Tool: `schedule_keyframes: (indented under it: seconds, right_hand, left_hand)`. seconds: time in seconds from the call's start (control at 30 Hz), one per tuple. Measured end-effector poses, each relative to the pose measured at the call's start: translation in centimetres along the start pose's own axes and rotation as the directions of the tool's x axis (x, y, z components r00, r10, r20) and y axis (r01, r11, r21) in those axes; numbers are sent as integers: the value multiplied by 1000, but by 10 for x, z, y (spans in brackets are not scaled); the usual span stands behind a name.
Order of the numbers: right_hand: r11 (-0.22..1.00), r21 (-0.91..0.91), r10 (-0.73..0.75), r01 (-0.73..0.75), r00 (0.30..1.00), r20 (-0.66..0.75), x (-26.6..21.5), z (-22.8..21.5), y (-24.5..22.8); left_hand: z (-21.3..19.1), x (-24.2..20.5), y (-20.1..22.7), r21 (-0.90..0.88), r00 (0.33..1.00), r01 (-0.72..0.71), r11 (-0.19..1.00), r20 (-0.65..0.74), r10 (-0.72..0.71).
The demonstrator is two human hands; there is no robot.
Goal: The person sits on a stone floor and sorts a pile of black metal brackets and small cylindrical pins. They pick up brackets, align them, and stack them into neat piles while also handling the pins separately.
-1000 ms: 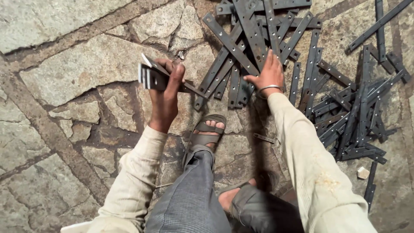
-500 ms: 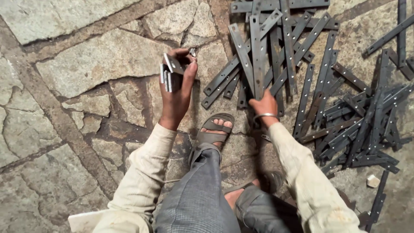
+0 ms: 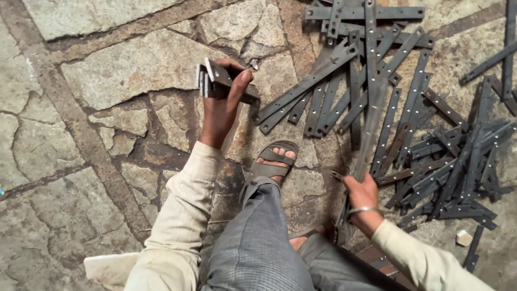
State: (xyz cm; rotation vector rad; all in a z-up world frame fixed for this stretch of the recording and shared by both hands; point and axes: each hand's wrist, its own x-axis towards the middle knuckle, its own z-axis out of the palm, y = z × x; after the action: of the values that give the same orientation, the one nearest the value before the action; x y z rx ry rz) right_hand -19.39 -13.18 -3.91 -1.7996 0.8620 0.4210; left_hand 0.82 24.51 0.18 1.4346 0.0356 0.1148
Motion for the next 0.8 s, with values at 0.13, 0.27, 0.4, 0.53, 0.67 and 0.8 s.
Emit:
schedule_keyframes:
  seconds: [0.13,0.27,0.4,0.53,0.67,0.8]
  right_hand:
    - [887,-434,-167,157,986,14,-21,20,-67]
    - [826,-338,-421,451,893,160,1,76,-111]
    - [499,-215,-811,839,540,224,25,148,-175]
    - [353,-265,-820,897,433,375,59,219,-189]
    - [325,-206,-818,923,383,428,76,215,-182]
    - [163,-562,-518,811,555,651,94,180,-186]
  left_hand:
    - [-5,8,11,-27,989,72,997,134,-68]
    - [-6,11,20,-32,979,48,998,201,-41]
    - [-21,5,5,55,943,-37,998,331,17]
    - [-1,13,48,-262,936,-18,965,335,109]
    - [-4,-3,2,-119,978,28,992,207,-3]
    - [10,-2,11,107,987,-65,992,153,48]
